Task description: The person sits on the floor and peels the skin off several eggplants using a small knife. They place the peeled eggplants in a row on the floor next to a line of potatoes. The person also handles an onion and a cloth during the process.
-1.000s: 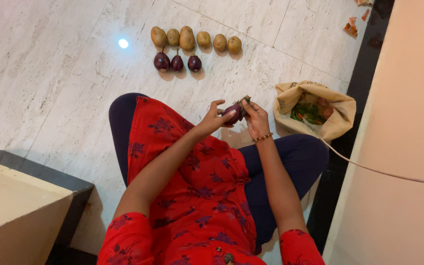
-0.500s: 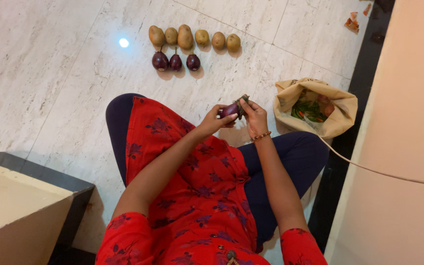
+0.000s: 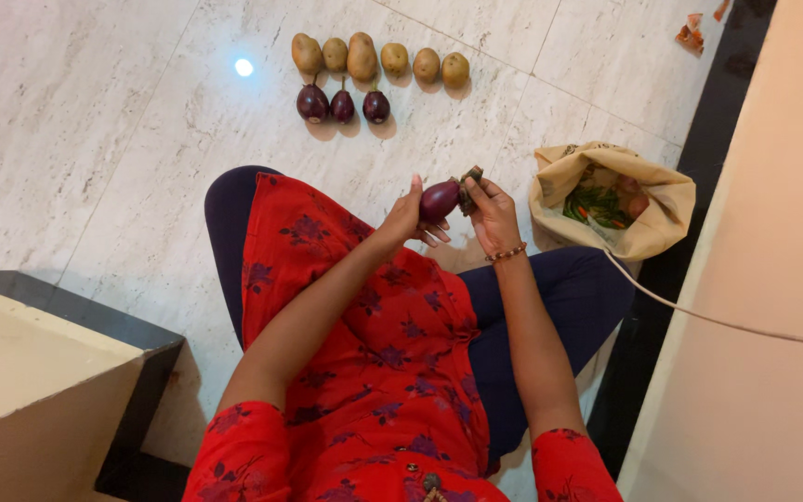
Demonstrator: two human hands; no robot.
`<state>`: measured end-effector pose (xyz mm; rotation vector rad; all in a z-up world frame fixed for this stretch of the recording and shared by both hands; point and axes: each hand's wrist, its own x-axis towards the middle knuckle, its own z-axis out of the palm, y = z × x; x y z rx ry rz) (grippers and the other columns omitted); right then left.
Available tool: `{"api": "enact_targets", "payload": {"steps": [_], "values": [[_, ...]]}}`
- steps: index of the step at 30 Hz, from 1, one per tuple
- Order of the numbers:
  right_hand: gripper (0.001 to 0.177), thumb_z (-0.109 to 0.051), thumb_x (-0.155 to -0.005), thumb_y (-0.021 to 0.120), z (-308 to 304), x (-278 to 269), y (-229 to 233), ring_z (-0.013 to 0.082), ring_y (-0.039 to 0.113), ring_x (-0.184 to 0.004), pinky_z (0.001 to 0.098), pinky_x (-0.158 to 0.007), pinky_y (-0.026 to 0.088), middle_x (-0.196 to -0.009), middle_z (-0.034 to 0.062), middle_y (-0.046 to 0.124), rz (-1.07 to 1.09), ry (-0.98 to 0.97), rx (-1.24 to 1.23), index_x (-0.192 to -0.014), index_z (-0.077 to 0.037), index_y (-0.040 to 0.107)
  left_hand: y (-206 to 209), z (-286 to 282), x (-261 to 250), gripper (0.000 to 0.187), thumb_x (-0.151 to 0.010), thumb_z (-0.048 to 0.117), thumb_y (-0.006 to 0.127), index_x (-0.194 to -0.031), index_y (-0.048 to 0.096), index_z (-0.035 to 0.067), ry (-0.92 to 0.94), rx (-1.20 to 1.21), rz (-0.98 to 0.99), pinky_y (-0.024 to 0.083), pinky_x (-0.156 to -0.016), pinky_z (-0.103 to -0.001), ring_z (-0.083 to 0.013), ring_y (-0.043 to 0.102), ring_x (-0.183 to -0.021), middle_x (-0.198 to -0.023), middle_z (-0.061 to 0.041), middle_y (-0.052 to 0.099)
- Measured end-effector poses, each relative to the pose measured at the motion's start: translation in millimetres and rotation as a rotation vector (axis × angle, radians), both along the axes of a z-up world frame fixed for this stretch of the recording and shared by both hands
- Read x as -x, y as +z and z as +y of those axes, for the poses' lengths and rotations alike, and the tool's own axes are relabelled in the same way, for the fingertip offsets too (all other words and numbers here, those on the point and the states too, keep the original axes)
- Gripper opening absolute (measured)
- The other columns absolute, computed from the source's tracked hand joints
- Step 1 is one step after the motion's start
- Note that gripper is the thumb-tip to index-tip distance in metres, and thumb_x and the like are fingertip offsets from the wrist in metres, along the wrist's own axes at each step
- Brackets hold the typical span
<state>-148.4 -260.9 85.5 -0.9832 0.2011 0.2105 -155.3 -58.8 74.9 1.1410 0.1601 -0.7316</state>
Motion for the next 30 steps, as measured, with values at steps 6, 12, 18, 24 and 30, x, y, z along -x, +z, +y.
{"api": "enact_targets", "payload": {"steps": [6, 12, 18, 24, 30], "values": [[0.019, -0.018, -0.098, 0.077, 2, 3, -8, 0.0092, 0.063, -0.079, 0.0236, -0.072, 0.049, -0.092, 0.0028, 0.072, 0.048, -0.064, 0.114, -0.104, -0.001, 0.071, -7, -14, 5, 0.078, -0.094, 0.060, 0.064, -0.136, 0.045, -0.003, 0.140, -0.142, -0.254, 0.063, -0.065, -0.032, -0.0238, 0.076, -0.086, -0.109, -0.017, 0.069], [0.018, -0.019, -0.095, 0.076, 6, 4, -4, 0.0080, 0.067, -0.081, 0.0219, -0.074, 0.052, -0.094, 0.0023, 0.074, 0.064, -0.065, 0.122, -0.102, -0.003, 0.070, 11, -9, 11, 0.077, -0.075, 0.039, 0.086, -0.124, 0.043, -0.002, 0.037, -0.200, -0.269, 0.061, -0.058, -0.032, -0.0224, 0.075, -0.076, -0.102, -0.018, 0.069], [0.018, -0.019, -0.098, 0.076, 1, 3, -6, 0.0078, 0.063, -0.078, 0.0228, -0.071, 0.049, -0.091, 0.0012, 0.071, 0.042, -0.074, 0.074, -0.103, -0.002, 0.071, 11, -10, 7, 0.068, -0.085, 0.053, 0.080, -0.117, 0.062, -0.005, 0.065, -0.143, -0.199, 0.059, -0.060, -0.027, -0.0166, 0.072, -0.074, -0.091, -0.011, 0.070], [0.020, -0.022, -0.099, 0.074, 6, 5, -2, 0.0070, 0.060, -0.077, 0.0226, -0.069, 0.048, -0.089, -0.0006, 0.070, 0.036, -0.040, 0.117, -0.102, -0.003, 0.071, 14, -7, 5, 0.072, -0.088, 0.059, 0.069, -0.120, 0.048, -0.001, 0.169, -0.063, -0.099, 0.057, -0.051, -0.030, -0.0194, 0.067, -0.059, -0.081, -0.014, 0.066], [0.019, -0.022, -0.099, 0.073, 8, 6, 2, 0.0067, 0.060, -0.078, 0.0222, -0.068, 0.047, -0.091, -0.0004, 0.071, 0.032, -0.034, 0.139, -0.104, -0.003, 0.072, 24, -8, 6, 0.070, -0.093, 0.065, 0.056, -0.118, 0.048, 0.000, 0.133, -0.117, -0.081, 0.058, -0.050, -0.029, -0.0173, 0.070, -0.059, -0.081, -0.014, 0.070]]}}
